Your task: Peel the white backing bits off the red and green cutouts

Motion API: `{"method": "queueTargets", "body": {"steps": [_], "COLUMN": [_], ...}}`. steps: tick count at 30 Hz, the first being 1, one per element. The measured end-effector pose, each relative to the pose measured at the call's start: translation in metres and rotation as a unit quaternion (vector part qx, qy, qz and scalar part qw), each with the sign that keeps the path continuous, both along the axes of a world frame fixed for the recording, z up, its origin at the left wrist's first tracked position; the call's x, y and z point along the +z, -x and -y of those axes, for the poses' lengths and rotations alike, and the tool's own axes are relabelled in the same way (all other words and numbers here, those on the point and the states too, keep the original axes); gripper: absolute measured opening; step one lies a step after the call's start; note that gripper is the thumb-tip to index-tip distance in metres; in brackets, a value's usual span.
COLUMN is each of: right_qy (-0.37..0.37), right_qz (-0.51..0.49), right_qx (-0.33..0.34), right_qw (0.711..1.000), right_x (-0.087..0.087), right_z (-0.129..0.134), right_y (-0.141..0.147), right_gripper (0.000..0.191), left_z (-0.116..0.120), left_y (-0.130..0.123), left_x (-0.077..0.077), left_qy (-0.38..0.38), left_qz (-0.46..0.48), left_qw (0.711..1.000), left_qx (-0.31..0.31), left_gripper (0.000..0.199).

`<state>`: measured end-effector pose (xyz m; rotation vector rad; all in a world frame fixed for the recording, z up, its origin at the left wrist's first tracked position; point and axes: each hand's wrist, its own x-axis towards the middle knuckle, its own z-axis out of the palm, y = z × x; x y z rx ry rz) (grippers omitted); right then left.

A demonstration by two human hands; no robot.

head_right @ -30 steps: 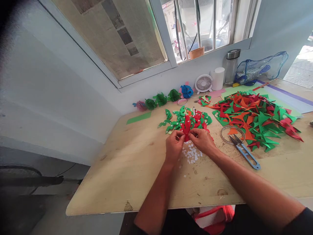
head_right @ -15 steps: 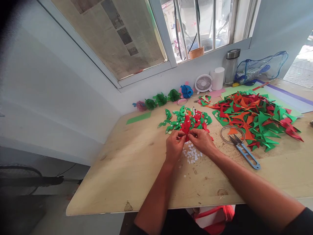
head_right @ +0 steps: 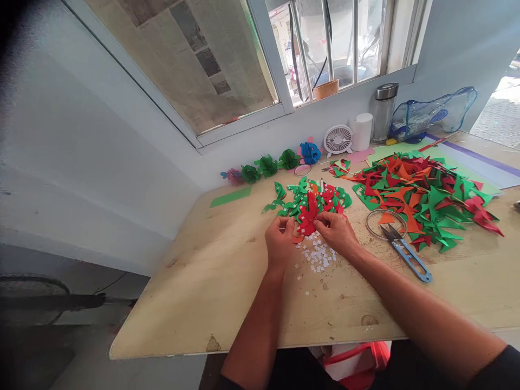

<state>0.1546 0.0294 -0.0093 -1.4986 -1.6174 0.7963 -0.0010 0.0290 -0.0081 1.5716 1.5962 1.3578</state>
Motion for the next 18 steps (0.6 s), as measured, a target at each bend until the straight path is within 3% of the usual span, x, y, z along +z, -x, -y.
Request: {"method": "queueTargets", "body": {"steps": [7, 13, 18], "right_qy": [-0.008, -0.008, -0.018], "right_qz": [-0.031, -0.035, -0.069], "right_qx": [-0.011, -0.031, -0.028], "right_qw": [0.999, 0.999, 0.997], "right_x": [0.0027, 0.0065, 0.007], "right_z": [0.001, 0.0027, 0.0025], "right_y": [0.0014, 0.0015, 0.0018], "right_gripper": [0.027, 0.027, 0.025], "left_z": [-0.0059, -0.0063, -0.005], "left_y": [0.0075, 0.0031, -0.0015], "left_x": [-0.0003, -0.0043, -0.003], "left_qy": [0.016, 0.047, 0.103], "left_qz": [0.017, 0.091, 0.191], "left_qw": [1.0, 0.992, 0.967], "left_qx": [0.015, -0.072, -0.131], "left_gripper": [0.015, 0.018, 0.017]}}
